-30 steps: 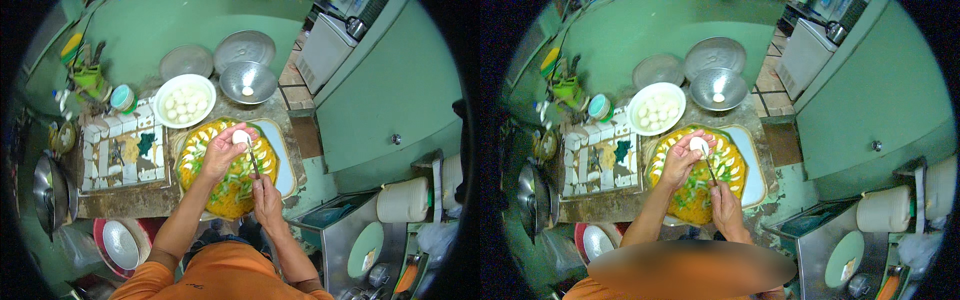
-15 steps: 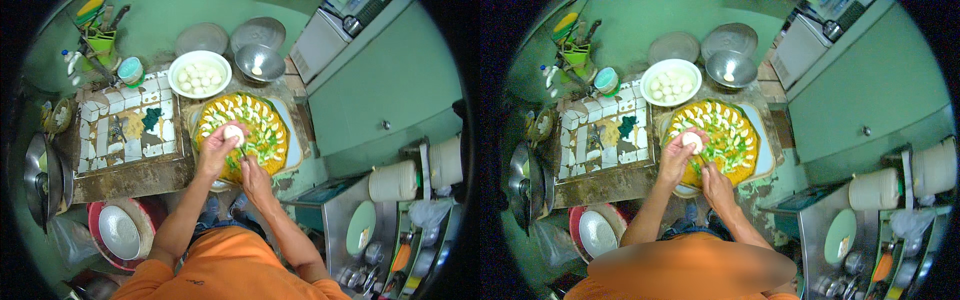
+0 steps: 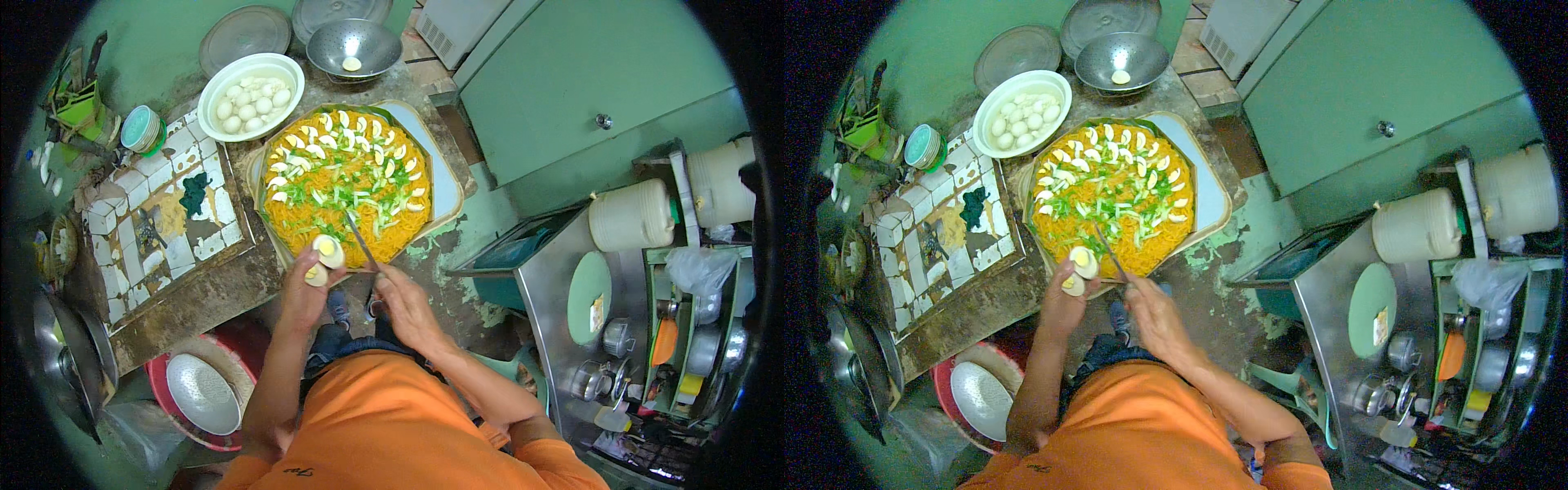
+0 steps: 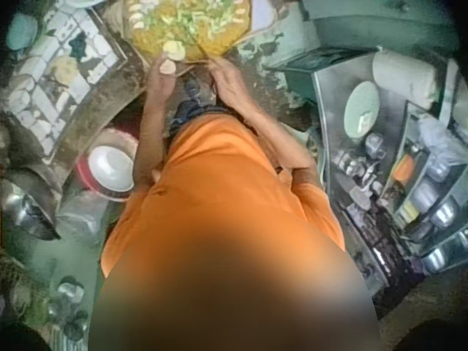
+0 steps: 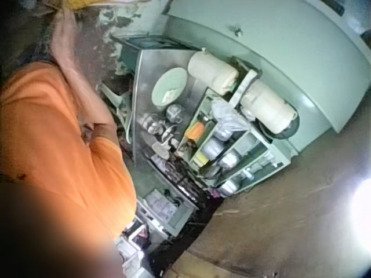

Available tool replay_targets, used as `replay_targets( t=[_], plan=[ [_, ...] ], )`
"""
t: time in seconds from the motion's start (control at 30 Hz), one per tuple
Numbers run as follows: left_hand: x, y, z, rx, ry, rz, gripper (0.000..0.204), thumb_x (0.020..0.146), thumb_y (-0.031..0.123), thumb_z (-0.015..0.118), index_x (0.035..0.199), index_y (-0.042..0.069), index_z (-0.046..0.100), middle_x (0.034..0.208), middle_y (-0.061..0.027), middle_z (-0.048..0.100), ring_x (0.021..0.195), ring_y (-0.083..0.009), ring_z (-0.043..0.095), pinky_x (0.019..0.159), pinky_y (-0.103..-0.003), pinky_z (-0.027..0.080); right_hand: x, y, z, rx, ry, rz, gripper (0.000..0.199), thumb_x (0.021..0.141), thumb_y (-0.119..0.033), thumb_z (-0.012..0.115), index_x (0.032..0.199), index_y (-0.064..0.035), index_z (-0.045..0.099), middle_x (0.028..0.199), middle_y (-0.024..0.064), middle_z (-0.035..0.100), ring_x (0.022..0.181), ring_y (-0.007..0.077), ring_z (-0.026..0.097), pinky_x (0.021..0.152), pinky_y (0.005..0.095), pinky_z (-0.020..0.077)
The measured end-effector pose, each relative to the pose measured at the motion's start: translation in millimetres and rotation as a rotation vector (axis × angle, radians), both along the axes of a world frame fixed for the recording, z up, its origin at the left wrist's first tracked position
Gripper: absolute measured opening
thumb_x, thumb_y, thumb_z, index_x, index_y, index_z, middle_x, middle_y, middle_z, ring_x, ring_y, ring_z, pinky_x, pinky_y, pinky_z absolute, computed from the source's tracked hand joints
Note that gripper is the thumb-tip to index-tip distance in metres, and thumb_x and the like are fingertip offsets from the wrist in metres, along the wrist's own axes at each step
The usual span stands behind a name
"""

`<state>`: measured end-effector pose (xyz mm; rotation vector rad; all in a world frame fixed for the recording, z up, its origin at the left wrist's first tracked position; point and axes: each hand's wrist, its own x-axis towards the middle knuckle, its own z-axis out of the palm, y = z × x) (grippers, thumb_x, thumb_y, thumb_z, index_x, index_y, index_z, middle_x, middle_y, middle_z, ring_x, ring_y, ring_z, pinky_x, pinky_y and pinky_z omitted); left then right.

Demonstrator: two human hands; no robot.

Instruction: The person assembles a large round noodle dish by spreading yellow noodles on a tray, sprinkling chopped green onions, and arranging sliced hard-boiled eggs in a decorative pattern. The person then carries the completed dish out of the kitchen.

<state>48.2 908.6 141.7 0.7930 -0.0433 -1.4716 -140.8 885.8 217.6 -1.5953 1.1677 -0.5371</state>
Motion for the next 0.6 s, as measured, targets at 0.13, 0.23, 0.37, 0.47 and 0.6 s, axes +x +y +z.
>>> replay_targets(
  t=[0.13, 0.23, 0.37, 0.47, 0.6],
  plan=[
    [-30, -23, -1, -0.081, -0.015, -0.195, 0.043, 0.09, 0.021, 0.066, 0.127, 0.001, 0.053, 0.111, -0.0095, 0.063, 0.101, -0.0235, 0.065, 0.087, -0.038, 0.056, -27, -2, -3, -0.043, -0.053, -0.161, 0.036, 0.099, -0.012, 0.051, 0.134, -0.0052, 0.055, 0.091, 0.0048, 0.058, 0.067, 0.0107, 0.052, 0.061, 0.0271, 0.0454],
    [-50, -40, 4, -0.007, -0.101, -0.267, 0.044, 0.091, 0.018, 0.066, 0.128, 0.0, 0.051, 0.109, -0.0117, 0.064, 0.1, -0.0255, 0.066, 0.089, -0.04, 0.056, -48, -7, -2, -0.195, 0.019, -0.149, 0.035, 0.097, -0.008, 0.053, 0.132, -0.0053, 0.057, 0.089, 0.0055, 0.058, 0.066, 0.0118, 0.053, 0.06, 0.0277, 0.0459],
    [-70, -55, 12, 0.062, -0.076, -0.305, 0.046, 0.094, 0.013, 0.059, 0.134, -0.003, 0.044, 0.114, -0.0161, 0.062, 0.107, -0.0282, 0.065, 0.094, -0.041, 0.055, -70, -6, -1, -0.204, 0.069, -0.147, 0.032, 0.095, -0.008, 0.056, 0.127, -0.0059, 0.061, 0.088, 0.0107, 0.059, 0.069, 0.0191, 0.056, 0.064, 0.0306, 0.0464],
    [-83, -62, 16, 0.1, -0.116, -0.277, 0.045, 0.095, 0.011, 0.055, 0.136, -0.004, 0.042, 0.12, -0.0185, 0.059, 0.11, -0.0293, 0.063, 0.095, -0.041, 0.054, -79, -7, -7, -0.162, 0.021, -0.168, 0.031, 0.094, -0.008, 0.058, 0.125, -0.0061, 0.062, 0.088, 0.0124, 0.06, 0.072, 0.0223, 0.057, 0.067, 0.0315, 0.0464],
    [-96, -68, 18, 0.146, -0.235, -0.236, 0.045, 0.095, 0.009, 0.052, 0.136, -0.006, 0.041, 0.124, -0.02, 0.058, 0.111, -0.0304, 0.063, 0.097, -0.041, 0.053, -90, -15, -21, -0.116, 0.016, -0.122, 0.03, 0.093, -0.006, 0.059, 0.123, -0.006, 0.063, 0.088, 0.0138, 0.059, 0.075, 0.0264, 0.058, 0.068, 0.0344, 0.047]
  ],
)
